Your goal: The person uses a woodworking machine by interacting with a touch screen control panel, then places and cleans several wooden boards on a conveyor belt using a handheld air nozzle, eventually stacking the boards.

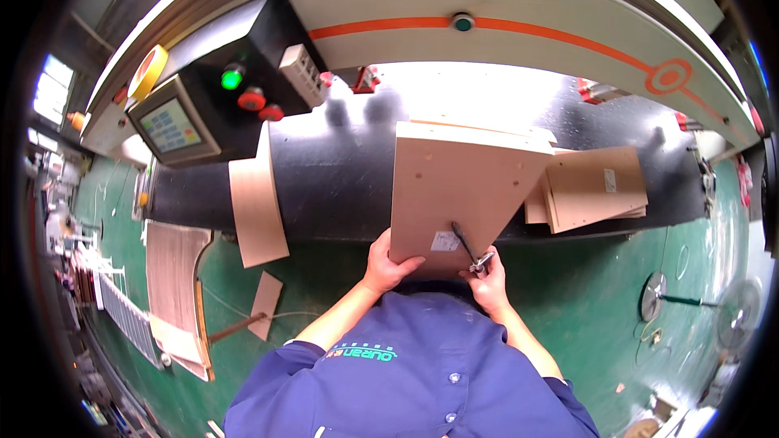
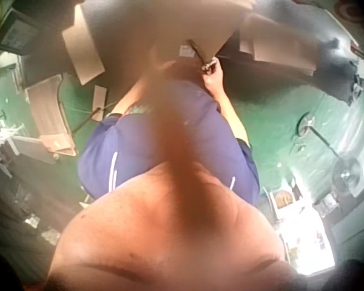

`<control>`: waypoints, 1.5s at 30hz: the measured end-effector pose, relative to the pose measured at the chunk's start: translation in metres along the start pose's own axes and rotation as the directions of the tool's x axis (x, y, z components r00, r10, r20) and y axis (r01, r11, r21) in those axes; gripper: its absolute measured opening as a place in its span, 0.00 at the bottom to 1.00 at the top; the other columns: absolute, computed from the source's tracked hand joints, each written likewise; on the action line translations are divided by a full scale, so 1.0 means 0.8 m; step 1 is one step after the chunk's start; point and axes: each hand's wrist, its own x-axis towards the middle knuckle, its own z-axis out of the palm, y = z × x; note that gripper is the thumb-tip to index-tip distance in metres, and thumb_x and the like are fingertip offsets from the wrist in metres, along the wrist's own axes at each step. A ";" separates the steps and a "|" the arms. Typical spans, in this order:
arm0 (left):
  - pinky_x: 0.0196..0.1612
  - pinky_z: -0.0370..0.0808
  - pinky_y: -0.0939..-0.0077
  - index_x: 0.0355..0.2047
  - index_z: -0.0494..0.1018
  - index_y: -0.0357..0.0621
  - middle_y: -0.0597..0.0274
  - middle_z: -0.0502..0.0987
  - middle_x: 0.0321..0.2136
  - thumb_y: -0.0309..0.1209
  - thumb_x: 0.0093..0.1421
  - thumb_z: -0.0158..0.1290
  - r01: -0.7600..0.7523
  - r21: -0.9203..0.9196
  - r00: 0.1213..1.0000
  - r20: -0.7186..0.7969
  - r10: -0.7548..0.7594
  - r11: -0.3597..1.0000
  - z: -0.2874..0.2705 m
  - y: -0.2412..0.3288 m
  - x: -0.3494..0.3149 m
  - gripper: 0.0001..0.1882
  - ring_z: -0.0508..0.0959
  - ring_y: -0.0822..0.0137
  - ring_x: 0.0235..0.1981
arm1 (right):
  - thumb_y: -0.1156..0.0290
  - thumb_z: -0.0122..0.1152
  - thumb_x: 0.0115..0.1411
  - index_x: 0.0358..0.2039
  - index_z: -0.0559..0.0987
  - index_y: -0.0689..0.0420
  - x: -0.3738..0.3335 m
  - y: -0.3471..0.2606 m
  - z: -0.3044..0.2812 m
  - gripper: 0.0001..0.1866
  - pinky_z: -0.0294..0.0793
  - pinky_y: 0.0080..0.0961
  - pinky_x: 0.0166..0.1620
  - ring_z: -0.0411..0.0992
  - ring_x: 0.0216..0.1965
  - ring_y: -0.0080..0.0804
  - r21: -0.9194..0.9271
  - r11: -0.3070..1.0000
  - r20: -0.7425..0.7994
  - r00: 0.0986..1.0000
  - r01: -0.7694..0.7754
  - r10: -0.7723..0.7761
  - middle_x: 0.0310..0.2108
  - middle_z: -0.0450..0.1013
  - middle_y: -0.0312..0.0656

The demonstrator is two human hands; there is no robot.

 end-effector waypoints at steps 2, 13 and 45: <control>0.52 0.73 0.69 0.51 0.73 0.37 0.55 0.79 0.46 0.29 0.47 0.69 -0.076 0.059 0.996 0.051 0.073 0.995 0.001 -0.003 0.007 0.29 0.79 0.62 0.47 | 0.95 0.60 0.48 0.52 0.69 0.58 -0.005 -0.003 -0.002 0.30 0.74 0.22 0.50 0.69 0.45 0.21 0.001 0.996 -0.020 0.996 0.086 -0.086 0.43 0.70 0.35; 0.53 0.73 0.69 0.50 0.73 0.36 0.54 0.78 0.46 0.28 0.46 0.69 -0.133 -0.033 0.956 0.258 0.137 0.991 0.038 0.008 0.036 0.30 0.79 0.60 0.47 | 0.95 0.61 0.48 0.46 0.70 0.58 -0.045 -0.016 -0.017 0.26 0.76 0.22 0.47 0.73 0.41 0.22 -0.019 0.984 -0.258 0.950 0.179 -0.178 0.38 0.73 0.35; 0.39 0.75 0.72 0.39 0.73 0.36 0.58 0.78 0.32 0.38 0.53 0.68 -0.086 0.140 0.901 0.433 0.017 0.986 0.142 0.081 0.068 0.22 0.77 0.69 0.34 | 0.92 0.65 0.46 0.44 0.70 0.60 -0.077 -0.002 -0.074 0.26 0.73 0.24 0.49 0.70 0.40 0.24 0.035 0.979 -0.504 0.849 0.203 -0.158 0.38 0.70 0.35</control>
